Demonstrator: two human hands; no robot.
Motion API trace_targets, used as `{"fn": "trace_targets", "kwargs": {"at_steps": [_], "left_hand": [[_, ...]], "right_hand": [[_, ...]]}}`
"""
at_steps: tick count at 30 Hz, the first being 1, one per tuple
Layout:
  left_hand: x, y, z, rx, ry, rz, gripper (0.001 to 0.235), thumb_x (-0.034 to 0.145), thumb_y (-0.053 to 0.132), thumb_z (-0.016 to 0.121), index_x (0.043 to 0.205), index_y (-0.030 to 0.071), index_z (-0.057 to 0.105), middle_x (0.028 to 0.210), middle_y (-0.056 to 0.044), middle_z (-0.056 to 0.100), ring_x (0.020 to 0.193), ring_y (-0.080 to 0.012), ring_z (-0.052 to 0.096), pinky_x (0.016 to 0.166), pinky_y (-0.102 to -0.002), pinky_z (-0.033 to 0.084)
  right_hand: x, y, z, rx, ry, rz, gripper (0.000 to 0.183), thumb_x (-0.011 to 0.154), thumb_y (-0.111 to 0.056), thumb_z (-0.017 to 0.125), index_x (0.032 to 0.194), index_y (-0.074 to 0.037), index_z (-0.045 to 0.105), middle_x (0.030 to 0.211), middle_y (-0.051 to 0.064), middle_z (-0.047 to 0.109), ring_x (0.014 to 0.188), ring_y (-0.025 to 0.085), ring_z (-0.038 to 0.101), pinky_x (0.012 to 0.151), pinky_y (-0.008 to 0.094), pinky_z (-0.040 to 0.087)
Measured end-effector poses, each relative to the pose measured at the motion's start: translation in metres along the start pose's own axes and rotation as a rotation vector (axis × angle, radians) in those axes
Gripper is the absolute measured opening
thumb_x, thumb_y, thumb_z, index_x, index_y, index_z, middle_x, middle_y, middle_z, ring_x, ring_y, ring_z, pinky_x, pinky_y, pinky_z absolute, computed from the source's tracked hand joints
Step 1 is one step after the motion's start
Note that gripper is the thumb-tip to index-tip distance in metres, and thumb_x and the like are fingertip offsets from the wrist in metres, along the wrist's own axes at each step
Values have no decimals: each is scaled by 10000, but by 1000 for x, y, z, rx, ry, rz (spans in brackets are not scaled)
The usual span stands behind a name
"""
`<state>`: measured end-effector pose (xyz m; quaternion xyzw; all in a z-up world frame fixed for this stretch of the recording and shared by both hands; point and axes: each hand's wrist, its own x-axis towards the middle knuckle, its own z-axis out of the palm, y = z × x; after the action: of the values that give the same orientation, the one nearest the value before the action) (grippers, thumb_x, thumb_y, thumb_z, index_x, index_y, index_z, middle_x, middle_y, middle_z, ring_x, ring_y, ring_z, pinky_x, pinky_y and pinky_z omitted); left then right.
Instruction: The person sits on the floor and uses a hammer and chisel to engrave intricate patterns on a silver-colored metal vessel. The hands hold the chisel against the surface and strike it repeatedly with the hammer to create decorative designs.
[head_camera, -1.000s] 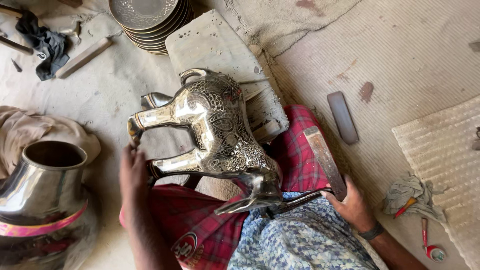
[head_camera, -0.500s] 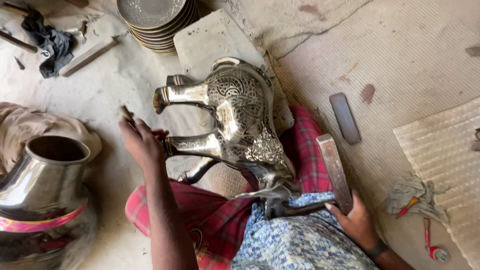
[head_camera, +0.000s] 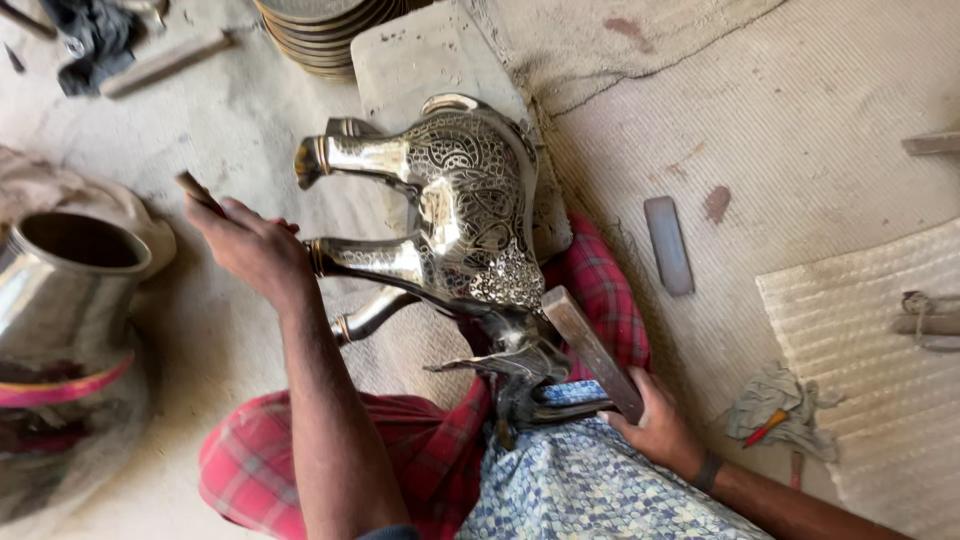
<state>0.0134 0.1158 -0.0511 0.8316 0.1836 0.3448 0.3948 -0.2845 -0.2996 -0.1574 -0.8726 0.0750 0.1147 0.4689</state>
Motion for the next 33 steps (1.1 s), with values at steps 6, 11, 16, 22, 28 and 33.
{"fn": "trace_targets", "kwargs": {"at_steps": [6,11,16,22,28,33], "left_hand": [[-3,-19,8,122,165,269,341,1153,49,446,1489,3,405,1357,-211,641,1208,-300,672,978,-463,575],[-12,-8,-12,209,41,192,451,1118,9,493,1565,-7,443,1280,-231,537,1144,-327,610,997,-449,521],[-37,35,-39,-258,-229,142,348,1147,30,572,1486,17,495,1347,-177,510,1207,-235,629,1031,-345,578],[-113,74,-27,-603,-708,-110,477,978,17,720,1395,63,492,1152,-138,728,1019,-192,732,876,-308,624],[-123,74,11,-670,-958,53,491,956,-7,744,1358,56,469,1102,-145,761,984,-185,744,790,-281,639],[-124,69,15,-646,-914,274,438,984,20,752,1317,75,474,1133,-123,751,1064,-186,762,891,-305,658]], "right_hand": [[12,6,-30,108,-242,67,500,749,-249,874,1124,-49,611,1016,101,764,994,215,739,894,382,568],[21,11,-28,244,-186,124,529,744,-177,844,1195,-65,589,1012,51,771,989,163,717,898,342,555],[20,24,-20,296,-153,168,491,745,-139,854,1168,-58,619,996,60,758,964,157,709,890,330,556],[16,33,-19,238,-61,111,578,726,-74,830,1236,-6,565,1057,109,709,1014,187,682,906,348,539],[45,-6,-51,-28,80,158,562,792,-156,789,1291,-65,547,1040,112,784,870,194,783,781,354,641],[87,-55,-78,-69,142,17,679,782,-195,834,1364,-60,512,974,131,790,825,213,780,740,364,632]]}}
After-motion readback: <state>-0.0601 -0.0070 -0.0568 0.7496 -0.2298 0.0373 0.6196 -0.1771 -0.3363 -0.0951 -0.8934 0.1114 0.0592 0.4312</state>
